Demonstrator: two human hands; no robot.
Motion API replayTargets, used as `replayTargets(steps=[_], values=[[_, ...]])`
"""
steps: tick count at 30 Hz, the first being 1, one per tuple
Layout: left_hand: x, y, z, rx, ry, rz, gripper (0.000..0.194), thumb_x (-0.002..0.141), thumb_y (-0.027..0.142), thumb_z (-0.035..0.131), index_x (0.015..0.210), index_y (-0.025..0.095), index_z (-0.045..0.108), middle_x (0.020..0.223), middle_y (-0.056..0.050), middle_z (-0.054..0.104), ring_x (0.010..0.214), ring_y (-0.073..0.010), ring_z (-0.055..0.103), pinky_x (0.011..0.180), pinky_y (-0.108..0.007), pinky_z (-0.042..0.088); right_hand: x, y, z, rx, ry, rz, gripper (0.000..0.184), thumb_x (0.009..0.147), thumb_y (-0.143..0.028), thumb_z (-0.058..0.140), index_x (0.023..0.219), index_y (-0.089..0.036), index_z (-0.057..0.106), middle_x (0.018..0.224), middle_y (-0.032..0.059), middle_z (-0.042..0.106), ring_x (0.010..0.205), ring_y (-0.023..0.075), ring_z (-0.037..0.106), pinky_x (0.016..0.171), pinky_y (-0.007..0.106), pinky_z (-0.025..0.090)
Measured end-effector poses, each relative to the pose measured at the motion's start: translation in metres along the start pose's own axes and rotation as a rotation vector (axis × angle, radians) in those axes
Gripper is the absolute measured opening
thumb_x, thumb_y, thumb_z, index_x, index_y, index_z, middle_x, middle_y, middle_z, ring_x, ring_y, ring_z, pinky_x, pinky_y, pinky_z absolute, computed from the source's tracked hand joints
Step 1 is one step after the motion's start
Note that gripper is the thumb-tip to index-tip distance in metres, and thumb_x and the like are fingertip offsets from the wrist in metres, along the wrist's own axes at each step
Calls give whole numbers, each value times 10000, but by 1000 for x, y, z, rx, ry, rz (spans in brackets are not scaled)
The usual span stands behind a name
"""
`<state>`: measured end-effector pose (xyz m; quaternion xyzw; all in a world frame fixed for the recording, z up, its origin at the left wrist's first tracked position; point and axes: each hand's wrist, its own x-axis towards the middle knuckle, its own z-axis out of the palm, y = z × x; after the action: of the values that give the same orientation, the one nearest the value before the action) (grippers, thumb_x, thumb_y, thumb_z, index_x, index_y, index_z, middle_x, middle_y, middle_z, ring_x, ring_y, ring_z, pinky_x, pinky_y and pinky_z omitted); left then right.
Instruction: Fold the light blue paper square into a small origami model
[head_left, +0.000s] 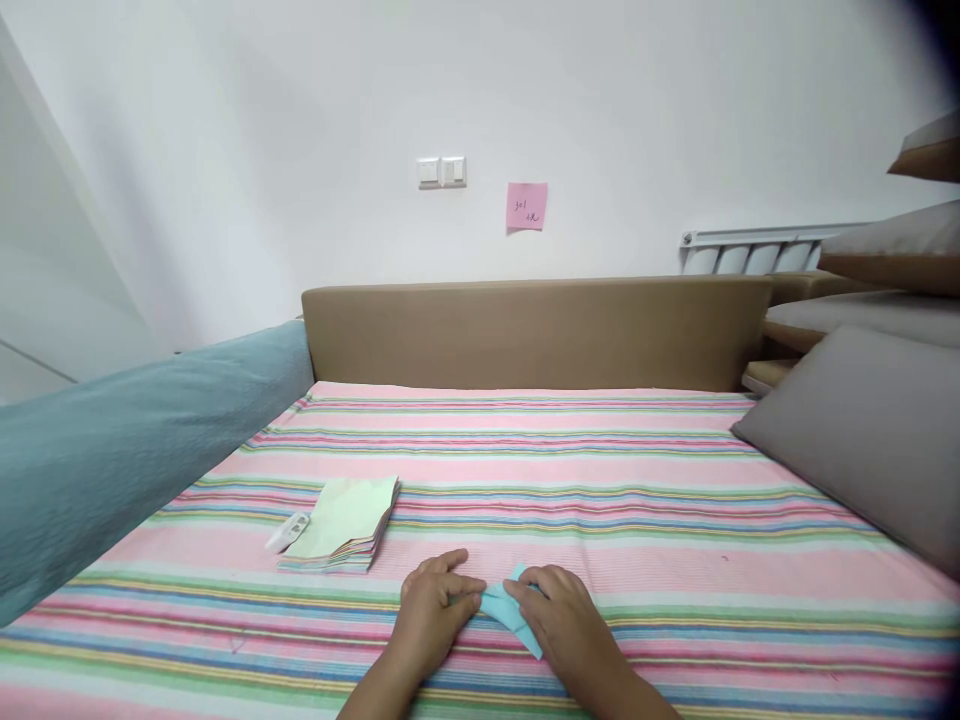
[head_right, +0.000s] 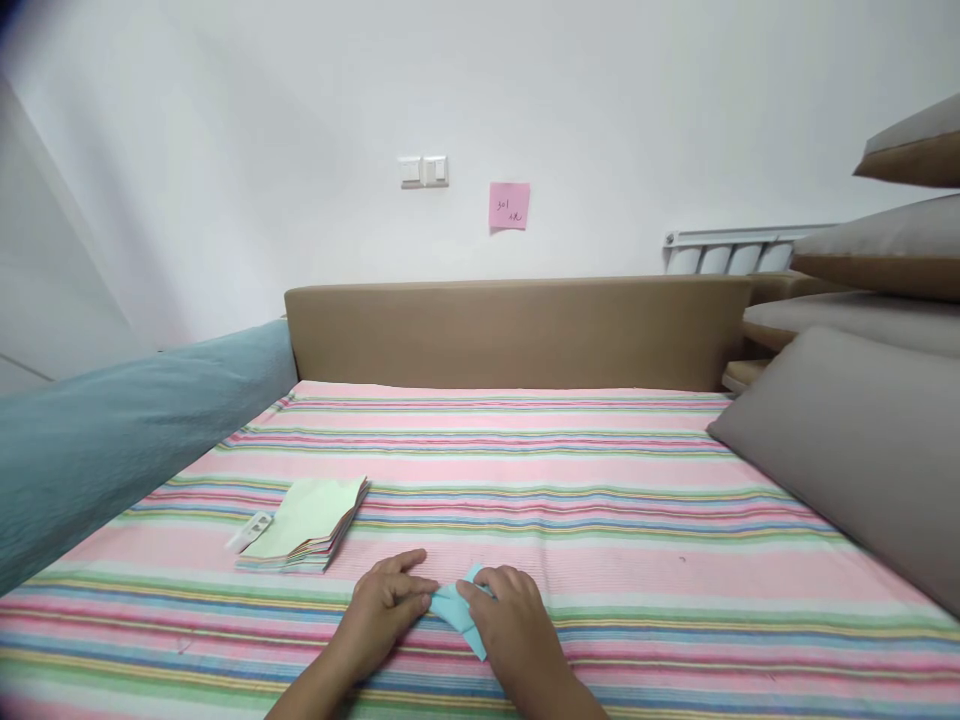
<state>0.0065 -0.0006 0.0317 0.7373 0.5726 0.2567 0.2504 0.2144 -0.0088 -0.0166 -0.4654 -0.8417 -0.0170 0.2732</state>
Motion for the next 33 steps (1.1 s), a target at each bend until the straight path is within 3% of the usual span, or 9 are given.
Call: replayTargets(steps=[10,20,25,28,30,33], values=[[-4,0,1,101,86,1,176,666,162,641,754,278,740,1124,-41,634,1103,-264,521,918,-416,407,0,-3,-5,0,-19,17,325,866,-172,485,1142,-328,557,1030,20,619,938,194,539,813,353,417],[-8,-7,-1,338,54,210,197,771,184,619,894,290,730,1077,-59,649,1015,-249,564,862,-383,457,-1,-2,-1,42,-19,47,349,855,-156,458,1146,-320,556,1046,30,608,977,208,518,847,376,403],[-13,-9,-5,430,58,234,216,802,187,554,926,248,719,1101,-80,639,1015,-251,573,864,-381,479,-1,-2,-5,36,-46,25,346,862,-153,447,1152,-310,554,1046,36,608,969,208,522,837,375,408],[-19,-9,-4,462,157,218,324,811,174,490,1094,186,647,1179,-113,601,1080,-270,550,920,-429,458,0,-3,-7,37,-52,24,339,867,-163,456,1153,-316,554,1052,35,605,966,203,523,833,363,409],[-24,-5,3,494,244,289,432,820,151,434,1240,155,533,1277,-125,530,1180,-287,478,1006,-500,366,1,-4,-9,44,-51,14,336,873,-173,456,1161,-318,549,1045,34,604,955,195,524,827,349,410],[-31,3,21,523,136,510,510,835,180,448,1342,212,407,1371,-66,437,1285,-281,352,1066,-506,278,2,-6,-12,54,-57,21,328,889,-195,443,1178,-318,538,995,27,607,909,182,529,801,333,415]])
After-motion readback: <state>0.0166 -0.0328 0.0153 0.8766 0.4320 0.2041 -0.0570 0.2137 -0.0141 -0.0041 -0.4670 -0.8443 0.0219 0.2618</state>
